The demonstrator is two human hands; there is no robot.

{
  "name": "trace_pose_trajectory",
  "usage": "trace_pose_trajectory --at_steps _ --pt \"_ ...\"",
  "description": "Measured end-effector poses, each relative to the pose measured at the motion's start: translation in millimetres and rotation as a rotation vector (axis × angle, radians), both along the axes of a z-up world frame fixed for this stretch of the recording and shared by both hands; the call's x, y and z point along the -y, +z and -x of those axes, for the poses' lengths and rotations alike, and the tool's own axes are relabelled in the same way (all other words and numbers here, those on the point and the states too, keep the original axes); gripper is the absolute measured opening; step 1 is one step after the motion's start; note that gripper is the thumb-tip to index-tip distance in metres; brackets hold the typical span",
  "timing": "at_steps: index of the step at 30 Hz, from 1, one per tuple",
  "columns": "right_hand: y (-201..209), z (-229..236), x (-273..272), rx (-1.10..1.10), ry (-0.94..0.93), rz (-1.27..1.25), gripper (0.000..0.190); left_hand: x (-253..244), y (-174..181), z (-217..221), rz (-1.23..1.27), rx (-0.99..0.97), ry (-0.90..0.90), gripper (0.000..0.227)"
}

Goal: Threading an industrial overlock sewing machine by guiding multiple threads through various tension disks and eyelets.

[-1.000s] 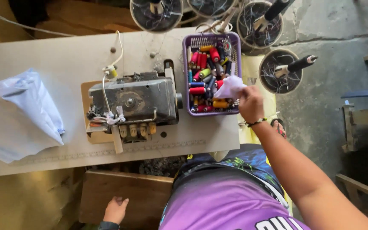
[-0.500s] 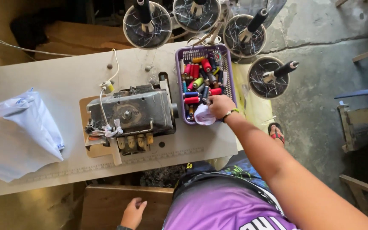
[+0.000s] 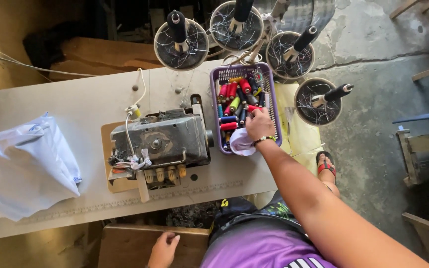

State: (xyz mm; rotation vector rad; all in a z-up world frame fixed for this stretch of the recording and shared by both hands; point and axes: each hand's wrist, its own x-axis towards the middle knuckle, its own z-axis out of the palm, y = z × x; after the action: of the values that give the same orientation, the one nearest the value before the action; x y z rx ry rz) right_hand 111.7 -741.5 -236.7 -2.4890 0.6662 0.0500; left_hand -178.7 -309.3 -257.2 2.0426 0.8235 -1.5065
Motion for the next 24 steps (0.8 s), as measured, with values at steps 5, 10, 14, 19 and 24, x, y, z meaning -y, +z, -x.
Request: trace_pose_trajectory --at_steps 5,10,14,19,24 --pt "4 -20 -4 -0.371 0.264 0.339 0.032 15 10 -24 0.075 0.011 -0.046 0.054" --pt "-3 -26 7 -0.392 0.034 0.130 0.039 10 -3 -18 -0.007 -0.001 -0.043 0.051" --pt "-8 -6 33 -0.156 -0.126 -0.096 0.063 21 0 -20 0.008 0.000 -0.085 0.049" --pt "31 61 59 -0.097 -0.196 -0.395 0.034 87 31 -59 0.218 0.246 -0.348 0.049" --pt "83 132 84 0.032 -0.066 -0.958 0.018 216 133 -141 0.608 0.744 -0.478 0.032"
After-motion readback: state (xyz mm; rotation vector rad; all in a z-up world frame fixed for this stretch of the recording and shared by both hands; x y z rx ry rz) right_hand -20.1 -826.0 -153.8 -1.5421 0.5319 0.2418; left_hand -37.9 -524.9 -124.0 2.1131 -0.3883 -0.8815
